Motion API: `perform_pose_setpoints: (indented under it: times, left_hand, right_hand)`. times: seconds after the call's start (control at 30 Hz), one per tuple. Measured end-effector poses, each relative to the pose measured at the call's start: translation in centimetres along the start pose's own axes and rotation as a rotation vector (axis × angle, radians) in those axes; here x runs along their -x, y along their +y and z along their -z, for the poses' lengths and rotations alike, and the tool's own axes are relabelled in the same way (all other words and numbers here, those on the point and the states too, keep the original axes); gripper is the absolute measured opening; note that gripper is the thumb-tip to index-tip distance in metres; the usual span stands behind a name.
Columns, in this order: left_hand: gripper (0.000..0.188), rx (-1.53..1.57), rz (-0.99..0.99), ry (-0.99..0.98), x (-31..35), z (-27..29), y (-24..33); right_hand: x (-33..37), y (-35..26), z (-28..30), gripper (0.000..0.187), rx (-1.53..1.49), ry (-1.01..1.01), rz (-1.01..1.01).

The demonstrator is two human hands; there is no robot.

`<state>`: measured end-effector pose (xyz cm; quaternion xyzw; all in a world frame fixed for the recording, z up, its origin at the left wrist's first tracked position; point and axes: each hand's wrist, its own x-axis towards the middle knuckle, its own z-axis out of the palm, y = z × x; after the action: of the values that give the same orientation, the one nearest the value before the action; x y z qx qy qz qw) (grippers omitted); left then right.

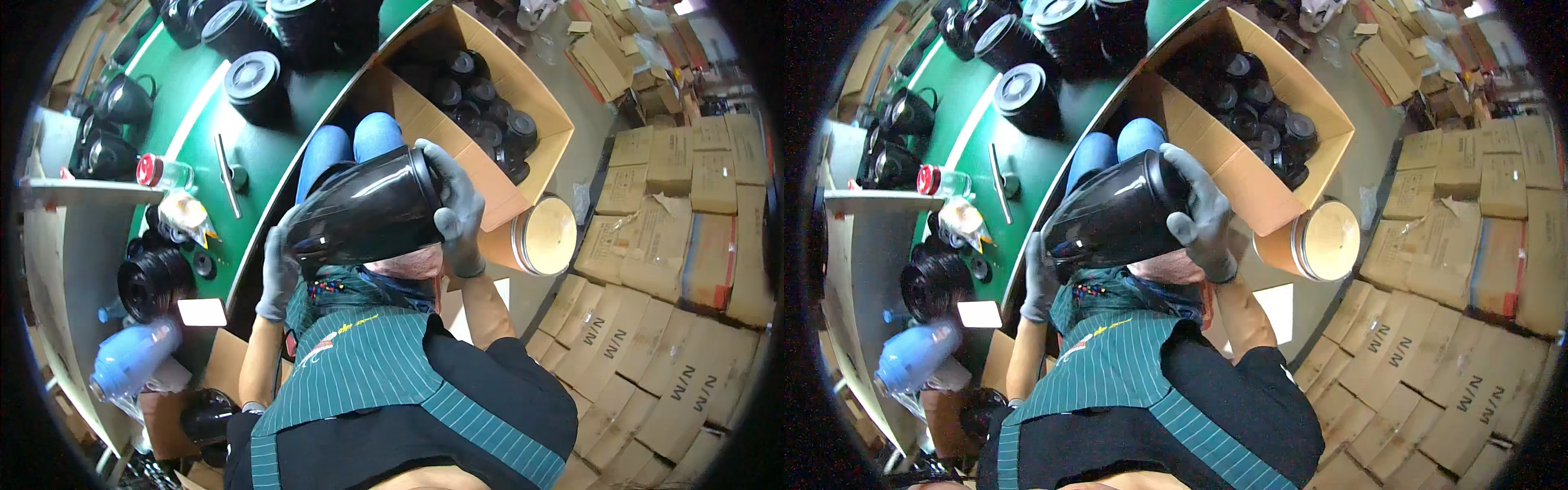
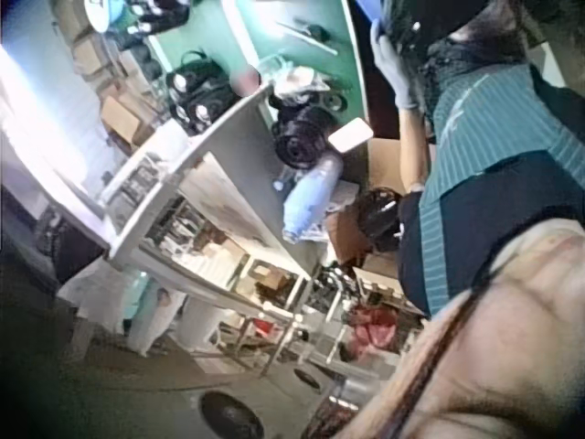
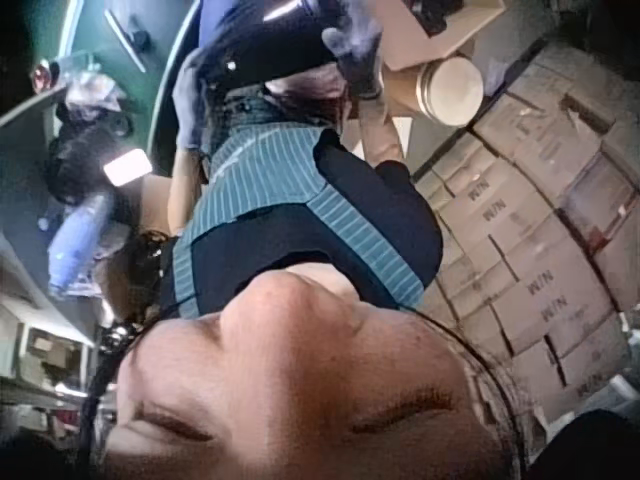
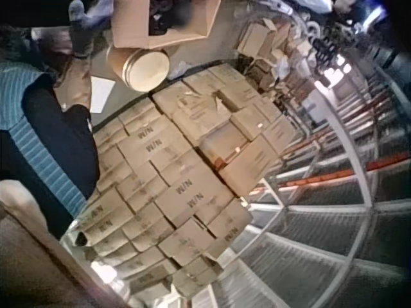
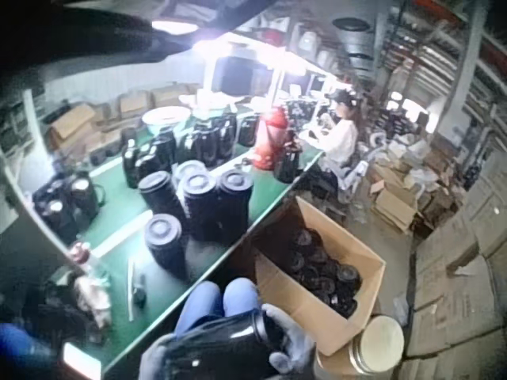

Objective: The person sits on the floor and repeatedly assembles black kettles by inserting a metal rod into the base, then placing a lid on top. The person handles each kettle one at a time and places the assembled units into a cardboard box.

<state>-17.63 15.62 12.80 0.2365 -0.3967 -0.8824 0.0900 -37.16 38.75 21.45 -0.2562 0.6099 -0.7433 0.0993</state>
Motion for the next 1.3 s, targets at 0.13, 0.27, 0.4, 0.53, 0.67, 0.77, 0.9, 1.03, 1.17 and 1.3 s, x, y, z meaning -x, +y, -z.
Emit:
perform_pose_setpoints:
  times: [0.13, 0.27, 0.4, 0.53, 0.67, 0.77, 0.9, 1.03, 1.17, 1.3]
  left_hand:
    - [0.104, -0.687, -0.492, -0.252, 0.2, 0.9, 0.5]
    - [0.059, 0.293, 0.245, -0.065, -1.4, 0.1, 4.8]
    - [0.044, 0.279, 0.066, 0.007, -0.4, -0.6, 6.1]
    - [0.058, -0.274, -0.291, 0.222, 1.5, -0.1, 7.0]
    - [0.09, -0.751, -0.442, 0.111, 3.4, -9.7, 11.3]
    - [0.096, -0.737, -0.499, 0.067, 3.1, -11.7, 9.1]
    - [0.069, -0.518, -0.231, -0.087, -0.1, -7.1, 1.1]
    - [0.048, -1.413, 0.104, -0.406, 0.6, -2.9, 1.0]
    - [0.047, -1.079, -0.269, 0.402, -1.9, -0.2, 6.5]
    - [0.075, -1.77, -0.552, 0.841, -10.6, 13.3, 5.8]
  right_hand:
    - [-0.8, 0.7, -0.1, 0.102, 0.262, -0.172, 0.31]
    - [-2.0, 0.0, 0.6, 0.098, 0.512, -0.351, 0.509]
    - [-1.3, -0.3, 0.4, 0.1, 0.574, -0.354, 0.482]
    - [-1.4, -0.9, -0.5, 0.091, 0.374, -0.236, 0.419]
    - [3.5, 6.6, 1.8, 0.067, 0.036, -0.094, -0.105]
    - [3.8, 11.1, 6.3, 0.063, -0.247, 0.114, -0.35]
    - [-5.4, -3.8, 2.7, 0.044, 0.123, -0.147, -0.191]
    - [-6.6, -3.1, -1.7, 0.047, 0.958, -0.489, 0.086]
    - [-3.7, 0.6, -7.7, 0.05, 1.202, -0.452, 0.114]
    - [-4.7, 5.6, -7.3, 0.049, 0.868, -0.111, 0.321]
